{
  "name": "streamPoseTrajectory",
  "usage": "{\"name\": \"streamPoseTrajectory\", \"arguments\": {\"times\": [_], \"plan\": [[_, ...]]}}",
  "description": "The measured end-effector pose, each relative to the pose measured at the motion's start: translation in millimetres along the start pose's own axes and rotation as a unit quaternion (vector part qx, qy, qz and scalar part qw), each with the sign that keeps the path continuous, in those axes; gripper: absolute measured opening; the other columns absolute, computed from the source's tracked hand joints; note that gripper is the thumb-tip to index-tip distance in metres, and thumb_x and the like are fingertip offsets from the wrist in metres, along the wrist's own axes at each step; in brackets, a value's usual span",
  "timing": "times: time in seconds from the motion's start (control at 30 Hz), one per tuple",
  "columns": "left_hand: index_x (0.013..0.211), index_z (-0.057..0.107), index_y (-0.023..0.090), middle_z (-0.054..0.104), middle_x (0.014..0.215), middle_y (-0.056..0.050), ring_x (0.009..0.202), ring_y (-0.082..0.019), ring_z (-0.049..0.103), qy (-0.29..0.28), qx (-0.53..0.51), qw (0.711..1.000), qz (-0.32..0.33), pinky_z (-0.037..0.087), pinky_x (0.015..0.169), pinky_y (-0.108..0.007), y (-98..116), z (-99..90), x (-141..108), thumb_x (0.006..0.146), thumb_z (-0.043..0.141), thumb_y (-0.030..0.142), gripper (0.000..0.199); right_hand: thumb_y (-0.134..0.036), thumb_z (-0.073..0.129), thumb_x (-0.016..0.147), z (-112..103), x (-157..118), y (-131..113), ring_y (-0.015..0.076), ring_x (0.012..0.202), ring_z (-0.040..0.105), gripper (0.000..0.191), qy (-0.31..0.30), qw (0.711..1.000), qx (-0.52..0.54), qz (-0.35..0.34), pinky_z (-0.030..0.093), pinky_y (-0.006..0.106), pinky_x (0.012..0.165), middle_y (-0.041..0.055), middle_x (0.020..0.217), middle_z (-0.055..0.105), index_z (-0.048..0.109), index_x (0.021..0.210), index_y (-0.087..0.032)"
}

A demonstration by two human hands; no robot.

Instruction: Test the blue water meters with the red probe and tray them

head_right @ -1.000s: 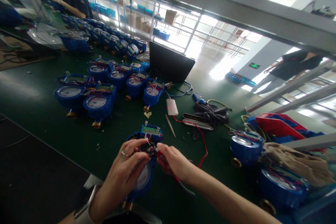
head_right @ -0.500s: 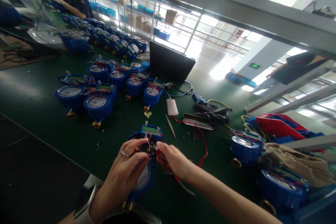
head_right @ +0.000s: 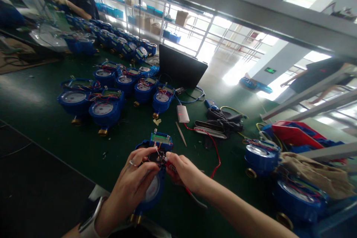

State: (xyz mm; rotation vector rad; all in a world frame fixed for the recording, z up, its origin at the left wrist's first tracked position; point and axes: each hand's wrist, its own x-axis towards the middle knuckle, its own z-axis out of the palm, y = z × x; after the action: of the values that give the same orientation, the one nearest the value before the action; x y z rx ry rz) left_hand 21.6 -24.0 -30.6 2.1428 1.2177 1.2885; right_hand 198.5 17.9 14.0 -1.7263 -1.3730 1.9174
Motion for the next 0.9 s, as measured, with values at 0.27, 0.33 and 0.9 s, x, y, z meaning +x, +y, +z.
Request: {"name": "streamPoseTrajectory", "arguments": {"times": [0.27, 0.33, 0.9], "plan": [[0.097, 0.058, 0.020, 0.055, 0.133, -0.009, 0.118, -0.025, 0.049, -0.001, -0.008, 1.000, 0.007, 0.049, 0.101, -0.044, -1.9, 0.2, -0.4, 0.097, 0.050, 0.012, 0.012, -0.069, 0.041, 0.083, 1.0, -6.9, 6.3, 0.0068, 0.041, 0.024, 0.056, 0.002, 1.000, -0.023, 0.016, 0.016, 0.023, 0.041, -0.0079, 0.045, 0.033, 0.043, 0.053, -0.021], [0.097, 0.058, 0.020, 0.055, 0.133, -0.009, 0.119, -0.025, 0.049, -0.001, -0.009, 1.000, 0.006, 0.048, 0.102, -0.044, -1.7, 0.4, -0.6, 0.096, 0.050, 0.012, 0.011, -0.068, 0.041, 0.083, 1.4, -7.0, 7.4, 0.0068, 0.040, 0.024, 0.056, 0.003, 1.000, -0.023, 0.016, 0.017, 0.023, 0.041, -0.0078, 0.044, 0.033, 0.042, 0.053, -0.021], [0.095, 0.057, 0.019, 0.054, 0.134, -0.008, 0.120, -0.023, 0.047, 0.009, -0.016, 1.000, 0.011, 0.046, 0.102, -0.039, -2.6, 2.9, -1.5, 0.096, 0.051, 0.011, 0.010, -0.070, 0.036, 0.083, 1.7, 0.8, 3.1, 0.0064, 0.039, 0.023, 0.057, 0.000, 1.000, -0.014, -0.004, 0.016, 0.022, 0.040, -0.0082, 0.045, 0.033, 0.042, 0.054, -0.021]]}}
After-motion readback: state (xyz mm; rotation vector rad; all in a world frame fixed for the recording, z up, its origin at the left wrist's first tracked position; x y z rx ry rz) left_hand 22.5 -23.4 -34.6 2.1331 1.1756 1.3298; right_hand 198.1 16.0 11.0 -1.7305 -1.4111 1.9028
